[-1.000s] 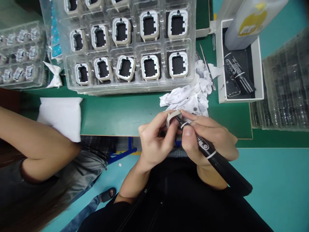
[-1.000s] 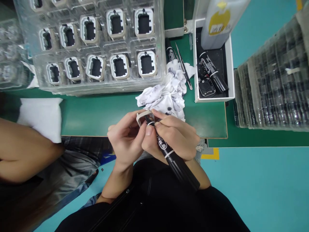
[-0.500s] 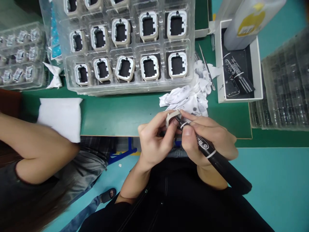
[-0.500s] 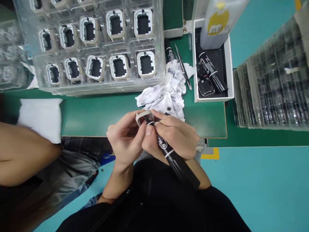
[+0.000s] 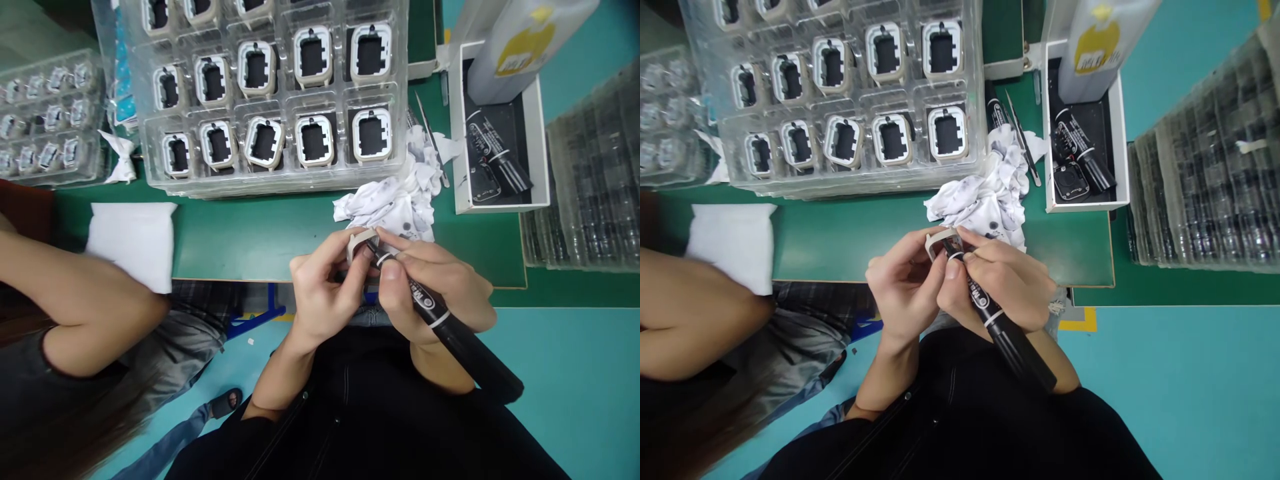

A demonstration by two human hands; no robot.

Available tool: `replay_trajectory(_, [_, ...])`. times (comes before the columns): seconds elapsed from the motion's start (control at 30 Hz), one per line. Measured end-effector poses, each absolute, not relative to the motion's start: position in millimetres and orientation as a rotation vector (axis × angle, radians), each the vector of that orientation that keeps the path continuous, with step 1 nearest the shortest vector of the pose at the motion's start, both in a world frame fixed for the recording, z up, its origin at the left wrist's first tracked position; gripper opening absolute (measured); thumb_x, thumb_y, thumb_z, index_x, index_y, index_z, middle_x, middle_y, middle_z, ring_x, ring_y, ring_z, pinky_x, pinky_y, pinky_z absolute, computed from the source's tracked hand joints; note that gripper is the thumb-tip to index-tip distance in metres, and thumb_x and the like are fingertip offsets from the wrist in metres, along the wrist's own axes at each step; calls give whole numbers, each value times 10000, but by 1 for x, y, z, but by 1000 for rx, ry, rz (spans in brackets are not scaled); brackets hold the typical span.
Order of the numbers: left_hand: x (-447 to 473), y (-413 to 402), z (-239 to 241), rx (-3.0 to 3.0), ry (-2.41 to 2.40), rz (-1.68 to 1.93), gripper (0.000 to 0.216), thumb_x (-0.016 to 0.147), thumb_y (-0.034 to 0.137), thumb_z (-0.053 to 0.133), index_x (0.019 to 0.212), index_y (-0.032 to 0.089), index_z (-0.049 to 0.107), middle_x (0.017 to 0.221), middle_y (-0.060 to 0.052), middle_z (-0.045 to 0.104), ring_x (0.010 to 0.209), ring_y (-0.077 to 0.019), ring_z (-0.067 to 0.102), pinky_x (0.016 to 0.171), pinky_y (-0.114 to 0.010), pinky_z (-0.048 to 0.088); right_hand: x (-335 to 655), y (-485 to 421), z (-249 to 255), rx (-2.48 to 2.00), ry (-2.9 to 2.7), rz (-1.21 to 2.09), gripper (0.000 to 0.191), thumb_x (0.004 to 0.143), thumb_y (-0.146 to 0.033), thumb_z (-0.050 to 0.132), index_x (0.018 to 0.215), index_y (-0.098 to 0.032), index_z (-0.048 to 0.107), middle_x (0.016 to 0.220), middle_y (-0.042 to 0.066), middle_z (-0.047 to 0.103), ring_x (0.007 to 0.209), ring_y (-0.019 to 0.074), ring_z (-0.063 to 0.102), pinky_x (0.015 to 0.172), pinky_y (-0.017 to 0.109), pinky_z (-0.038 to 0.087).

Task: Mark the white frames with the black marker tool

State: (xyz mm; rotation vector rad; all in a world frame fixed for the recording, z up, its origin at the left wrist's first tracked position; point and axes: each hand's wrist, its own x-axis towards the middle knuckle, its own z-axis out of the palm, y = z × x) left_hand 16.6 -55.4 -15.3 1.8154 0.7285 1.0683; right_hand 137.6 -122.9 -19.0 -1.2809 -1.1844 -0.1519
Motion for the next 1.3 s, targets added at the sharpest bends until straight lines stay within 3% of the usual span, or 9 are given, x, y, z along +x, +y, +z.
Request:
replay_trajectory(0.13, [17, -56, -16, 1818, 732, 1065, 158, 1016, 145, 769, 1174, 143, 772, 972, -12, 832, 726, -84, 780, 656, -114, 597, 136, -121, -17, -1234, -1157, -209, 169, 871, 16, 777, 958, -123, 736, 895, 78, 803, 901, 277, 854, 766, 335, 772])
replay_trajectory(0.3, [16, -57, -17, 1800, 749, 1052, 170, 1019, 153, 772, 1188, 145, 779, 988, -15, 832, 736, -84, 776, 670, -119, 599, 137, -126, -12, -1376, -1204, -101, 139, 927, -28, 755, 937, -167, 759, 902, 59, 808, 929, 251, 855, 822, 303, 766])
replay_trajectory(0.43, [15, -57, -18, 1778, 761, 1025, 175, 1023, 182, 774, 1195, 155, 783, 956, -16, 822, 747, -105, 779, 664, -138, 602, 136, -123, -17, -1252, -1169, -176, 222, 866, 9, 781, 1010, -158, 752, 914, 34, 806, 913, 271, 855, 807, 340, 777])
replay_trajectory(0.63, [15, -54, -14, 1637, 752, 944, 169, 1021, 274, 806, 1143, 159, 786, 873, -16, 791, 743, -131, 766, 675, -179, 619, 132, -121, -23, -1336, -1105, -155, 143, 949, -91, 737, 918, -230, 751, 843, -2, 786, 871, 238, 854, 779, 297, 758])
replay_trajectory(0.8, [14, -52, -13, 1547, 782, 854, 284, 968, 375, 880, 1128, 158, 790, 866, -36, 790, 780, -178, 784, 690, -226, 648, 133, -122, -20, -1286, -1102, -178, 205, 907, -43, 752, 965, -238, 730, 883, -16, 802, 889, 240, 853, 734, 305, 751])
replay_trajectory(1.3, [16, -55, -14, 1712, 822, 960, 228, 1030, 371, 785, 1124, 164, 807, 863, -38, 783, 716, -146, 750, 620, -204, 618, 133, -116, -18, -1260, -1085, -233, 222, 893, -23, 755, 997, -220, 747, 884, 14, 817, 867, 265, 855, 705, 314, 756])
